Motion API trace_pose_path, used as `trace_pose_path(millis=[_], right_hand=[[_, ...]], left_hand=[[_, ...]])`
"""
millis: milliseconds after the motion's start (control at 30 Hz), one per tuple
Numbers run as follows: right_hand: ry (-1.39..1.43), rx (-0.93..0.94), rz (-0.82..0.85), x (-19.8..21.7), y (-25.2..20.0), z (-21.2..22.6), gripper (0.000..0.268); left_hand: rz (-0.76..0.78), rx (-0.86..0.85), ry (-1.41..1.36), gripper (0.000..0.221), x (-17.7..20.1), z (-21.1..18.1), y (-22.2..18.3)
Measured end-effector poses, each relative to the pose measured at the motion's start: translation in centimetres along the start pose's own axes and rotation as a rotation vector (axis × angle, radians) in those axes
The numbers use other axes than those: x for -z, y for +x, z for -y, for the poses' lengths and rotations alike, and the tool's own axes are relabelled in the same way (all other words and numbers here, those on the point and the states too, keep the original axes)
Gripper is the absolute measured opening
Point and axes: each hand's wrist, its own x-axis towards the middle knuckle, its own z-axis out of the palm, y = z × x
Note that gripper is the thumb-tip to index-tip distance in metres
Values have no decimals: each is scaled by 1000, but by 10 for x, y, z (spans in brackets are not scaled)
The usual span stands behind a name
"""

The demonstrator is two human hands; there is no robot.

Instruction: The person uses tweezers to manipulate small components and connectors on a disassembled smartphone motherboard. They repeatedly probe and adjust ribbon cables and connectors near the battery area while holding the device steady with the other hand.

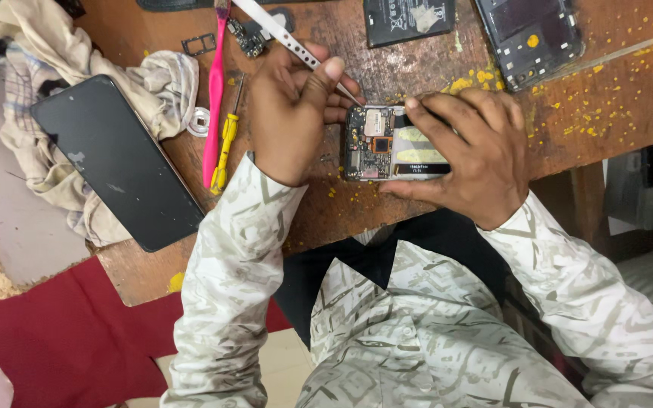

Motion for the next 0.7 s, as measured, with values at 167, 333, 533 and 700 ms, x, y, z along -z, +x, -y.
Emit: trace_pose_path(millis=[167,333,533,700], right_hand=[[-23,-1,-34,-1,-4,3,85],[-16,28,-37,-1,-5,1,84],[-7,59,-34,-1,0,-2,85],[10,48,-15,0,-1,-2,83]], left_hand=[[-31,-73,158,20,-6,-3,-7],[-51,-30,211,20,-6,-9,-4],[-5,33,34,20,-1,-8,2],[-10,32,-2,20,1,-3,1]])
